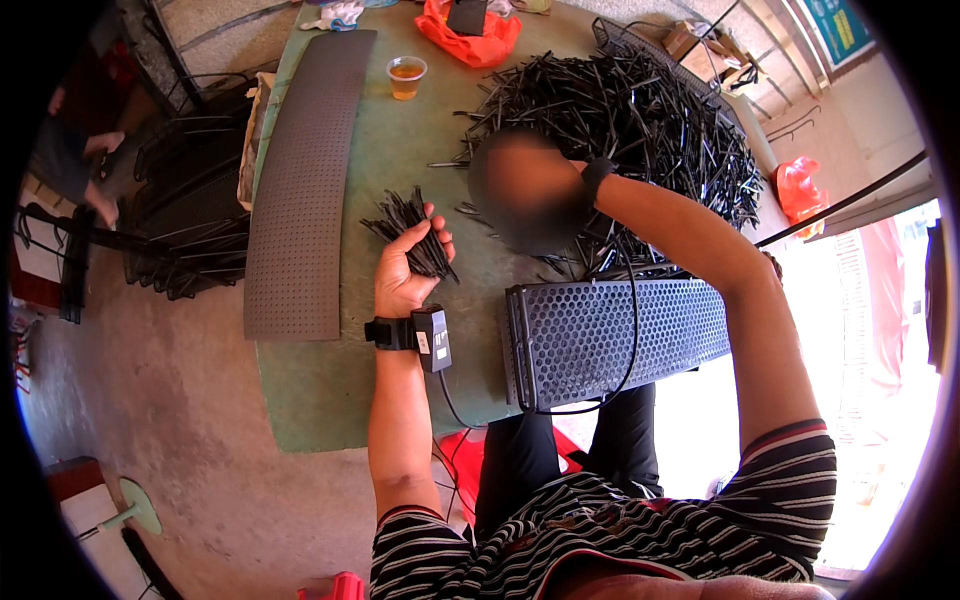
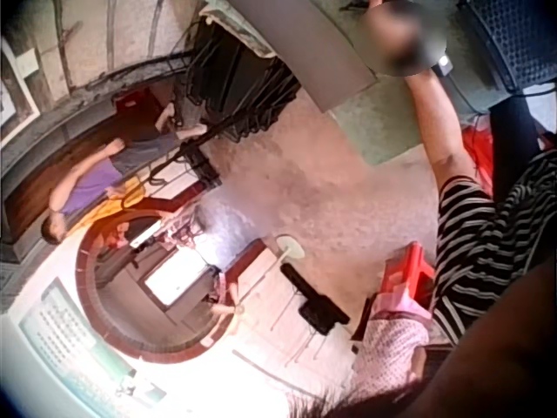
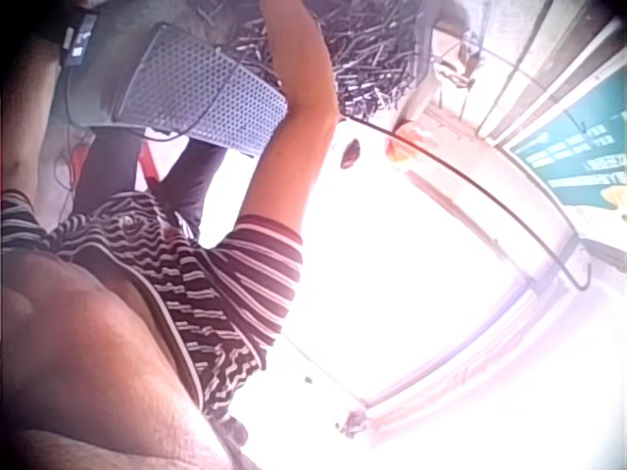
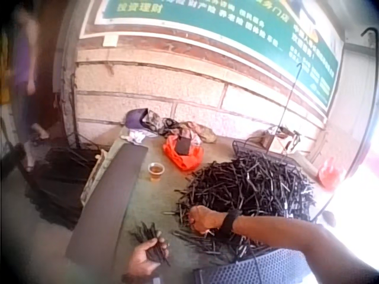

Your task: The person picks up a mesh grille and a solid backing plate from a table, aligns them, and سپس inserts multiple plastic zip ties through the edges of the mesh and plate to secure them together.

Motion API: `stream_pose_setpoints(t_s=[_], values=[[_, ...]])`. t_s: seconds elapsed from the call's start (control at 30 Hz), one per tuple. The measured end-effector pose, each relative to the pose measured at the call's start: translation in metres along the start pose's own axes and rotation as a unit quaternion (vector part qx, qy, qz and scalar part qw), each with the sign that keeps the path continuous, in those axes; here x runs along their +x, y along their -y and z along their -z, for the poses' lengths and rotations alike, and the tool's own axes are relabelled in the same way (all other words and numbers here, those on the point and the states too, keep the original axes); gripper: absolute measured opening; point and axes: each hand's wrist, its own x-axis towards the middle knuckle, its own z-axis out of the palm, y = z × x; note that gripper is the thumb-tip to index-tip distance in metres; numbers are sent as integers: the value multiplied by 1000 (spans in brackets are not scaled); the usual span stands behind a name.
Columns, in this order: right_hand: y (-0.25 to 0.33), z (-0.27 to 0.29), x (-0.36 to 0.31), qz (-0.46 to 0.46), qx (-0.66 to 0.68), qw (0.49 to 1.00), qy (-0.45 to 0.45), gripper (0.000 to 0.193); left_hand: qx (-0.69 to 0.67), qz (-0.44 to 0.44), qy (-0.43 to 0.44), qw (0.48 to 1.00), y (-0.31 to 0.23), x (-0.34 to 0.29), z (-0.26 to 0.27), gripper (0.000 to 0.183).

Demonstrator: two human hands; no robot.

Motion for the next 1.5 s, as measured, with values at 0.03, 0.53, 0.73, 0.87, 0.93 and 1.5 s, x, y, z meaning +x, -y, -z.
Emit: stream_pose_setpoints(t_s=[0.03, 0.53, 0.73, 0.87, 0.93, 1.5], values=[[1, -3, 2, -3, -23, 1000, -3, 14, -4, -3, 3, 1000, -1, -1, 1, 28], [-7, -50, 42, 66, -154, 983, -79, 16, 15, -39, -28, 999, 1, -3, -8, 27], [-59, -41, 74, 234, -212, 940, -129, 13, 14, -33, -10, 999, 1, 0, -3, 26], [-81, -43, 80, 184, -192, 955, -130, 11, 1, -24, -13, 1000, 2, 1, -2, 25], [-82, -44, 77, 144, -186, 965, -118, 11, -2, -20, -17, 1000, 3, 2, -4, 25], [44, -3, 0, 263, -108, 940, -186, 12, 29, 1, -32, 999, 0, -2, -2, 22]])
